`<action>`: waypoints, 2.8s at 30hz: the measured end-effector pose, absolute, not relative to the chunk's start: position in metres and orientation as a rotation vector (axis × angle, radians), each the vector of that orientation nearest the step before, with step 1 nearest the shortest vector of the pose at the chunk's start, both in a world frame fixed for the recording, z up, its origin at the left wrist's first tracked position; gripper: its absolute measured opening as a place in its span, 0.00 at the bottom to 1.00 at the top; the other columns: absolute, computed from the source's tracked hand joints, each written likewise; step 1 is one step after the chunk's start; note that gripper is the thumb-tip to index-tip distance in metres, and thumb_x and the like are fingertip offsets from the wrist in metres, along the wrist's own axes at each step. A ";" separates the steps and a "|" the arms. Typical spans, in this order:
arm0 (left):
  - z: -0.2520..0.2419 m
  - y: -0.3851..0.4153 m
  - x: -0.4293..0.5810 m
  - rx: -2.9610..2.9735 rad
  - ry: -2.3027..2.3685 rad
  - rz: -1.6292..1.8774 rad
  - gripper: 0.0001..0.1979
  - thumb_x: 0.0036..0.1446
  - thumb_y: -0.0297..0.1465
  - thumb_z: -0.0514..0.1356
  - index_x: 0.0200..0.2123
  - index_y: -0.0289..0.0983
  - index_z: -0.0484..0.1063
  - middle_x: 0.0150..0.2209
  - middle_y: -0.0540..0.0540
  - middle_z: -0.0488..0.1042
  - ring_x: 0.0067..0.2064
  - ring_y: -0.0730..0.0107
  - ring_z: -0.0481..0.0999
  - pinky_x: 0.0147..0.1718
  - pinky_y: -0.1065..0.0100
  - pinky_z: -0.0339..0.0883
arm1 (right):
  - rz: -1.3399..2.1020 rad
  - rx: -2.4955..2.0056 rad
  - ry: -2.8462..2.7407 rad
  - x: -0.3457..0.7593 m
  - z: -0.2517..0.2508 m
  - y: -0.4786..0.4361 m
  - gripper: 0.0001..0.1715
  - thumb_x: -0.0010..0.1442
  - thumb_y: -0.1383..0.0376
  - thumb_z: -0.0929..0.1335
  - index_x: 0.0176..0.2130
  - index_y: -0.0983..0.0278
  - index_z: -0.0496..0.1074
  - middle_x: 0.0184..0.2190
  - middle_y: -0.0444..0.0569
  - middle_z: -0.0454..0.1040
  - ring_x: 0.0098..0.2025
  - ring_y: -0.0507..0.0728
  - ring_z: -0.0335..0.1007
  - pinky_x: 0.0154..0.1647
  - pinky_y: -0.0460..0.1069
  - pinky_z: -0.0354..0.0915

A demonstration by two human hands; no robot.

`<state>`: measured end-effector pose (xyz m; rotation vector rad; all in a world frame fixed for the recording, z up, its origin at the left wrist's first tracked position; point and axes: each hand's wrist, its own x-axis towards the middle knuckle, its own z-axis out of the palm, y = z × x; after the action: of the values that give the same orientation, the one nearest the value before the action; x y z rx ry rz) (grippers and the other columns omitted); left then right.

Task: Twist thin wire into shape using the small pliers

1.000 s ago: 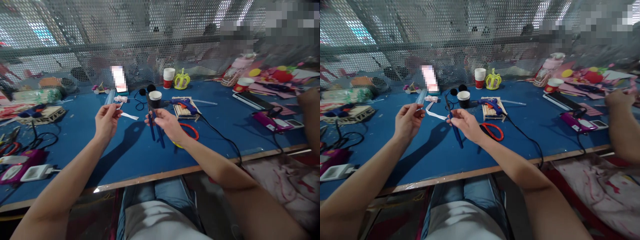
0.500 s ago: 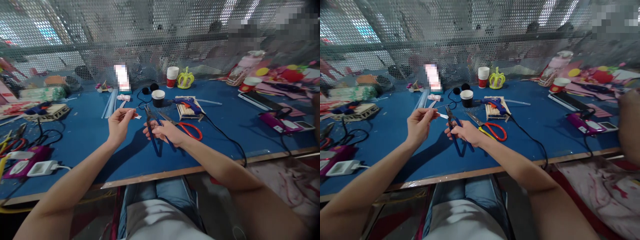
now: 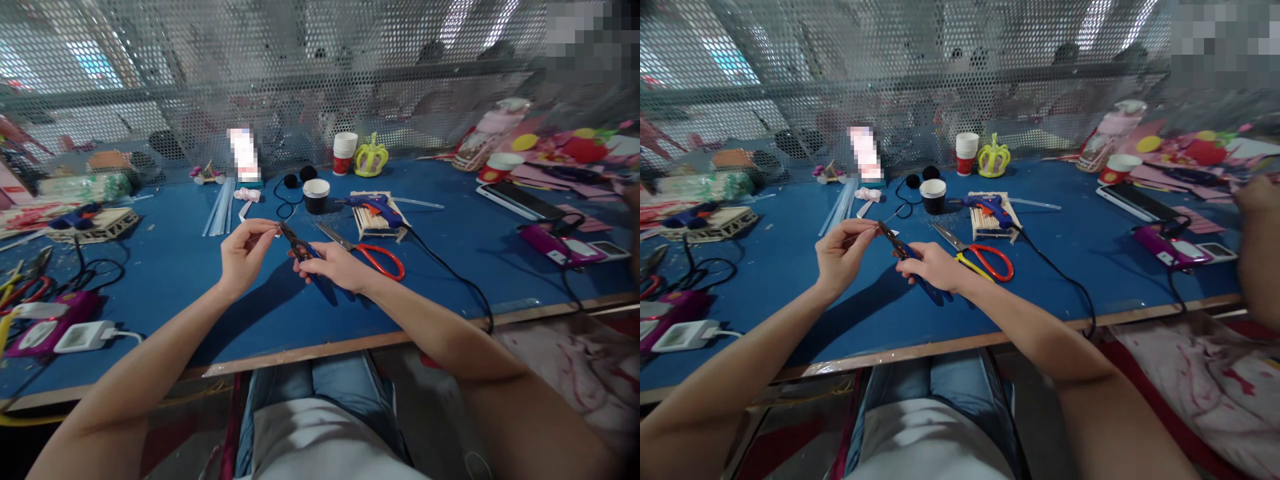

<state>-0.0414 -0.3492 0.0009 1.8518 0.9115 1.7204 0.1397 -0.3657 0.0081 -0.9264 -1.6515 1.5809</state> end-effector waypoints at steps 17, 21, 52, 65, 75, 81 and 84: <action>0.008 -0.341 -0.061 2.692 1.084 1.842 0.11 0.45 0.31 0.66 0.34 0.41 0.72 0.35 0.46 0.72 0.39 0.67 0.70 0.39 0.62 0.66 | 0.552 -0.939 -2.035 0.145 -0.002 -0.363 0.20 0.55 0.66 0.63 0.48 0.67 0.65 0.39 0.52 0.72 0.38 0.55 0.67 0.39 0.49 0.63; 0.009 -0.343 -0.062 2.837 0.963 1.800 0.10 0.46 0.27 0.65 0.35 0.41 0.73 0.32 0.48 0.74 0.36 0.68 0.71 0.37 0.63 0.65 | 0.495 -0.940 -2.065 0.145 -0.003 -0.363 0.19 0.54 0.66 0.63 0.46 0.67 0.65 0.37 0.51 0.72 0.35 0.54 0.67 0.38 0.50 0.64; 0.013 -0.354 -0.046 1.762 1.099 1.454 0.07 0.48 0.35 0.62 0.26 0.37 0.71 0.24 0.48 0.70 0.27 0.71 0.68 0.30 0.66 0.63 | 0.306 -0.982 -2.102 0.144 -0.005 -0.361 0.21 0.52 0.69 0.64 0.47 0.68 0.64 0.37 0.54 0.70 0.37 0.57 0.66 0.40 0.52 0.63; 0.012 -0.348 -0.057 2.379 1.202 1.665 0.18 0.42 0.37 0.66 0.38 0.40 0.70 0.38 0.43 0.71 0.42 0.62 0.68 0.42 0.60 0.62 | 0.437 -1.072 -2.053 0.148 0.001 -0.358 0.14 0.54 0.66 0.62 0.42 0.67 0.67 0.32 0.50 0.70 0.31 0.54 0.64 0.34 0.49 0.61; 0.005 -0.342 -0.054 2.965 1.243 1.511 0.07 0.53 0.28 0.57 0.35 0.40 0.73 0.32 0.43 0.73 0.36 0.64 0.69 0.36 0.61 0.60 | 0.496 -1.129 -2.023 0.140 0.003 -0.362 0.10 0.53 0.68 0.62 0.37 0.65 0.67 0.29 0.48 0.70 0.30 0.54 0.63 0.33 0.48 0.59; 0.008 -0.342 -0.049 2.252 1.244 1.471 0.06 0.51 0.34 0.60 0.29 0.38 0.75 0.29 0.45 0.74 0.33 0.67 0.71 0.35 0.63 0.63 | 0.441 -1.166 -2.025 0.140 -0.001 -0.360 0.13 0.53 0.68 0.62 0.40 0.67 0.67 0.32 0.51 0.72 0.33 0.56 0.66 0.35 0.50 0.60; 0.011 -0.341 -0.049 1.529 1.082 1.161 0.09 0.47 0.36 0.62 0.26 0.36 0.73 0.24 0.46 0.73 0.26 0.71 0.70 0.28 0.67 0.65 | 0.392 -1.140 -2.031 0.139 -0.004 -0.359 0.16 0.52 0.68 0.63 0.43 0.68 0.67 0.36 0.53 0.72 0.36 0.57 0.67 0.38 0.50 0.61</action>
<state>-0.0491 -0.3408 0.0107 1.5295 1.0819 1.1605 0.1394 -0.3593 -0.0040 -1.1404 -2.0315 0.3919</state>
